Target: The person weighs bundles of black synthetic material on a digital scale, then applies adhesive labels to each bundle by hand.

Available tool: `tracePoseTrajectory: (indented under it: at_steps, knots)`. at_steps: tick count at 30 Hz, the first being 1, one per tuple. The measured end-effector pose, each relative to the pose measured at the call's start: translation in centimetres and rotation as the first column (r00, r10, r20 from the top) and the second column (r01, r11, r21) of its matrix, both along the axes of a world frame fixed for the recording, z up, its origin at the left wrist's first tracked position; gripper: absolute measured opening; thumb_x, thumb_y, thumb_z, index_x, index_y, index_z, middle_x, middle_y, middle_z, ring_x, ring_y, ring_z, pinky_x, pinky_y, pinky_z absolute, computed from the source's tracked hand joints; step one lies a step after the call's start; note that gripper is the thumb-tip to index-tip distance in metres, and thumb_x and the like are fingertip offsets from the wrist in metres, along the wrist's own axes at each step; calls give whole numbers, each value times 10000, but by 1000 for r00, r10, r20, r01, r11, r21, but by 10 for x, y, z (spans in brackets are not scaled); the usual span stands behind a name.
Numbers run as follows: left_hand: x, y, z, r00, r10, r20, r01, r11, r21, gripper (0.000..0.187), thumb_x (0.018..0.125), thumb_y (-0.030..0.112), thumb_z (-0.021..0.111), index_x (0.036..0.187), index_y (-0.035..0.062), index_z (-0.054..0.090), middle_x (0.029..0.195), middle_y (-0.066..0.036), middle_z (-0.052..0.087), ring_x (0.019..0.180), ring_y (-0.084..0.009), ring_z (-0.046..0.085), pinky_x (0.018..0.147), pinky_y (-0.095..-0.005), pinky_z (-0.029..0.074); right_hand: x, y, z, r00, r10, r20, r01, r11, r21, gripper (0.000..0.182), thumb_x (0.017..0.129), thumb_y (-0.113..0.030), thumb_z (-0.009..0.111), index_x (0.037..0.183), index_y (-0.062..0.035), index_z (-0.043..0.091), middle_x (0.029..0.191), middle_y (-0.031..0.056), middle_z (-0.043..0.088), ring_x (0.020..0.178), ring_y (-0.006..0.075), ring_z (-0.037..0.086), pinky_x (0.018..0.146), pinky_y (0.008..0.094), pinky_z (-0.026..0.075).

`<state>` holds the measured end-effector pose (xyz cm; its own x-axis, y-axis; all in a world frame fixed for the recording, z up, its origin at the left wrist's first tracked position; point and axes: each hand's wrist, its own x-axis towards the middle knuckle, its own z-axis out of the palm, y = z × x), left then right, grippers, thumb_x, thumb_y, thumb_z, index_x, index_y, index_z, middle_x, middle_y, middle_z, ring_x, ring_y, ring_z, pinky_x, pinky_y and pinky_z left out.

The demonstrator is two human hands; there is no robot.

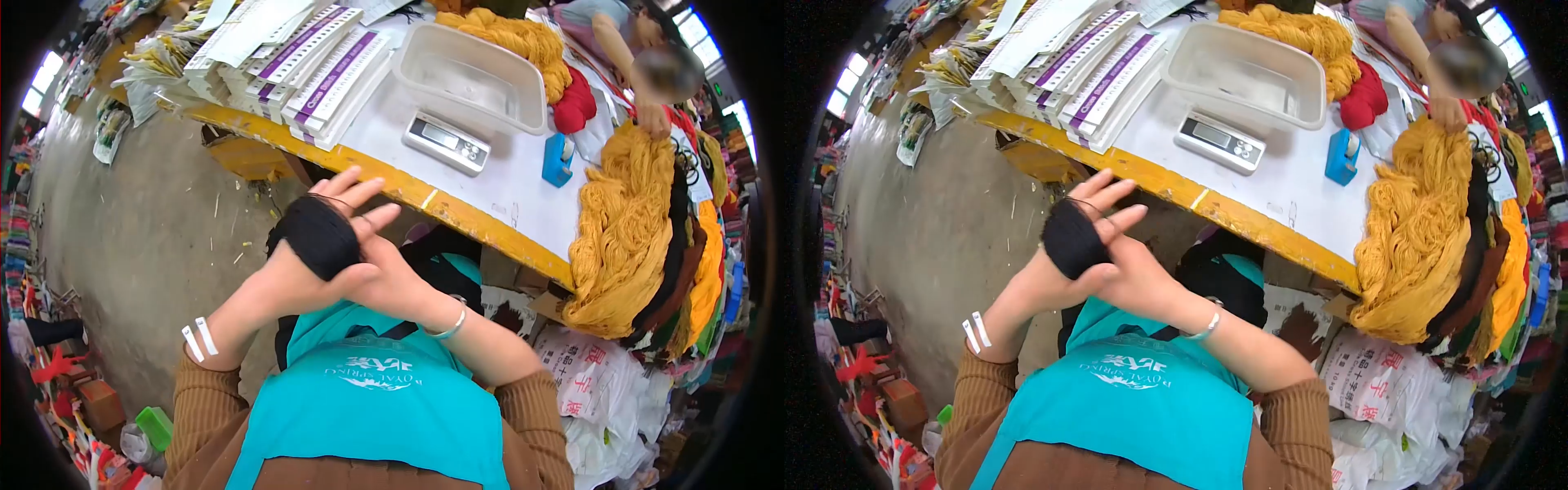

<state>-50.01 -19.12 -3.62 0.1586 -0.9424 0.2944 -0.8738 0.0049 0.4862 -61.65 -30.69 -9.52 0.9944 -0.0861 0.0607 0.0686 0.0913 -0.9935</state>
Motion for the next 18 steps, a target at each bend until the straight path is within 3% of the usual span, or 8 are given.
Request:
tracePoseTrajectory:
  at_steps: [1, 3, 5, 6, 9, 13, 14, 18]
  knots:
    - [11, 10, -1, 999, 22, -49, -22, 1000, 1, 687, 828, 413, 631, 1388, 34, 513, 1487, -191, 417, 1425, -388, 311, 1158, -485, 242, 16, 3, 13, 1000, 17, 18, -19, 997, 81, 461, 783, -46, 667, 1228, 24, 568, 1140, 145, 649, 1096, 203, 610, 974, 351, 479]
    - [24, 30, -15, 809, 5, -587, -95, 988, -123, 780, 841, 357, 581, 1477, -14, 325, 1556, -173, 307, 1469, -324, 228, 1191, -435, 171, 43, -10, 57, 991, 129, -46, -127, 991, 38, 113, 870, -32, 634, 972, 11, 655, 862, -29, 640, 830, 50, 576, 729, 235, 489]
    - [34, 50, -41, 522, -82, -849, -102, 982, -157, 802, 849, 257, 474, 1534, -33, 174, 1595, -158, 228, 1488, -266, 187, 1209, -397, 118, 67, -20, 113, 990, 100, 97, -101, 995, 10, 136, 848, -73, 590, 865, 48, 649, 711, 42, 646, 685, 78, 579, 618, 283, 492]
    - [42, 56, -68, 651, 23, -759, -165, 980, -112, 777, 864, 241, 452, 1532, -38, 172, 1589, -158, 234, 1490, -259, 187, 1211, -384, 106, 70, -36, 160, 987, 160, -16, -161, 981, -106, 133, 925, -102, 584, 997, -31, 671, 748, -74, 575, 562, 7, 462, 470, 186, 332]
    - [27, 44, -54, 560, -60, -826, -5, 997, -77, 748, 936, 273, 439, 1550, -8, 116, 1587, -181, 237, 1471, -281, 253, 1199, -380, 157, 91, -77, 235, 966, 32, 258, 43, 959, -280, 137, 911, -111, 589, 989, -30, 667, 761, -45, 585, 592, 45, 482, 499, 212, 353]
    - [27, 35, -86, 634, -56, -771, 53, 998, -29, 732, 957, 294, 448, 1541, -25, 141, 1536, -227, 330, 1447, -301, 303, 1182, -385, 207, 113, -119, 324, 860, -6, 510, 263, 862, -433, 144, 891, -123, 596, 979, -29, 662, 778, -7, 597, 631, 96, 507, 538, 247, 381]
    - [29, 36, -89, 661, -57, -749, 91, 996, 5, 777, 976, 435, 428, 1566, 34, 121, 1571, -189, 296, 1452, -278, 292, 1179, -403, 193, 118, -126, 346, 836, -5, 548, 304, 836, -456, 146, 887, -126, 597, 976, -28, 660, 782, 3, 600, 641, 109, 514, 548, 255, 388]
    - [20, 22, -71, 565, -94, -819, 129, 991, -25, 664, 972, 293, 450, 1519, -17, 235, 1535, -190, 349, 1431, -297, 324, 1174, -396, 243, 122, -144, 394, 769, -19, 639, 439, 742, -507, 156, 867, -137, 604, 965, -27, 655, 800, 41, 612, 681, 160, 540, 587, 290, 416]
